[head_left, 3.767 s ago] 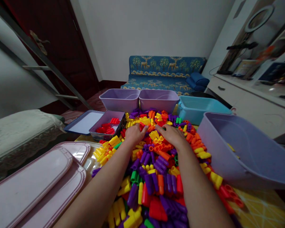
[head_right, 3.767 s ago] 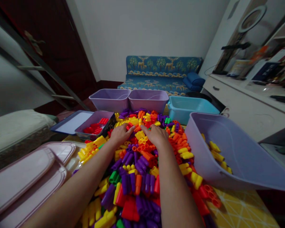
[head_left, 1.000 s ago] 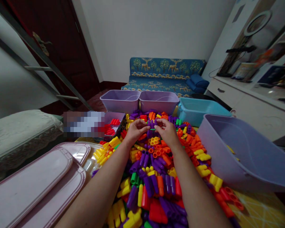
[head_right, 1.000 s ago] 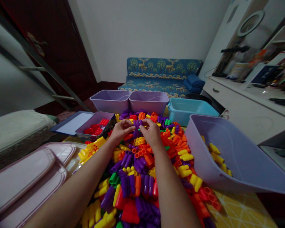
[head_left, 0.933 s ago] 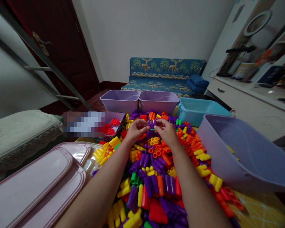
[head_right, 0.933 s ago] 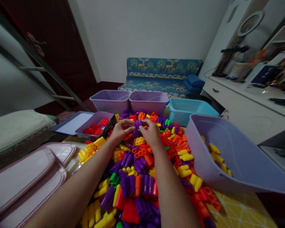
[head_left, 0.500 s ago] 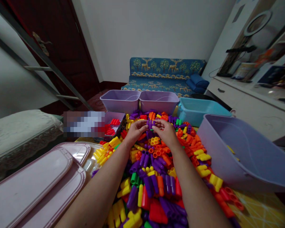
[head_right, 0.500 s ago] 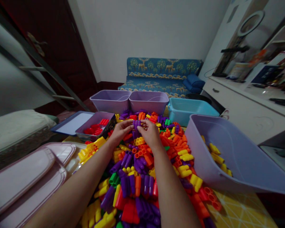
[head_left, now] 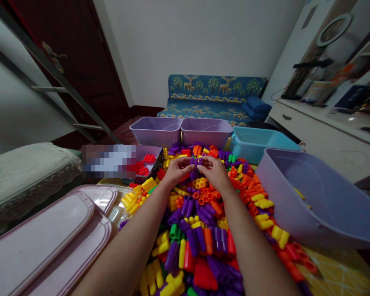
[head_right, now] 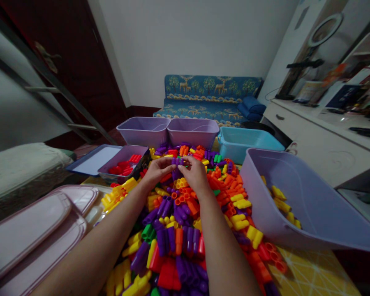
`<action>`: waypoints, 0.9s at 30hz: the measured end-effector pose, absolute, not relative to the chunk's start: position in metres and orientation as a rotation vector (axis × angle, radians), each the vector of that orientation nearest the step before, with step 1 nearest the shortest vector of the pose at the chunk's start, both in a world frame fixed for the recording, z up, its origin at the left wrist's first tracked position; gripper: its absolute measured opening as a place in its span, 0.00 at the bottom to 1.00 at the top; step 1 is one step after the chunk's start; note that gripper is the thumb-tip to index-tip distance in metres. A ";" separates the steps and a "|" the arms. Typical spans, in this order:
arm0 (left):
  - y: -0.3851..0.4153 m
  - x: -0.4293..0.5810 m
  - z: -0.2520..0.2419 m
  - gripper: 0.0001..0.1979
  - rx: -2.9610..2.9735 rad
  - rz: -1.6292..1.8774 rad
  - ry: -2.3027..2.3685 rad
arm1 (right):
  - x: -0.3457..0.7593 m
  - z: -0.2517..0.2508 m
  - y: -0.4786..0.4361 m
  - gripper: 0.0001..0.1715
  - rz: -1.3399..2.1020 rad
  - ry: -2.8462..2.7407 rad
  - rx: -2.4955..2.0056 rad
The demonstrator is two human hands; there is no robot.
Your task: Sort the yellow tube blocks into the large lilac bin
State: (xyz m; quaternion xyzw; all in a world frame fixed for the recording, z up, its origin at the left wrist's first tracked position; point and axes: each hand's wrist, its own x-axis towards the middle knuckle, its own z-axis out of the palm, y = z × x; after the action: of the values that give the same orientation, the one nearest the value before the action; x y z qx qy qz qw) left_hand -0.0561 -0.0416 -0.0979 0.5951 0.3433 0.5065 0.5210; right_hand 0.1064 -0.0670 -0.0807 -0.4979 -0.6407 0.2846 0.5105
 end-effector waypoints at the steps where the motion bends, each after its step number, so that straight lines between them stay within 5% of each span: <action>1: -0.042 -0.056 -0.098 0.21 1.428 1.213 0.821 | 0.106 -0.081 -0.067 0.17 0.681 -1.544 -1.199; 27: -0.047 -0.054 -0.091 0.23 1.405 1.184 0.862 | 0.108 -0.082 -0.066 0.18 0.658 -1.562 -1.239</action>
State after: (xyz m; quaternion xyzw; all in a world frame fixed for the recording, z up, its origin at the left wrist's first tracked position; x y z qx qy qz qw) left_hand -0.0540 -0.0473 -0.0908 0.5880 0.3607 0.4957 0.5278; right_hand 0.1079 -0.0660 -0.0823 -0.5117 -0.6453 0.2720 0.4978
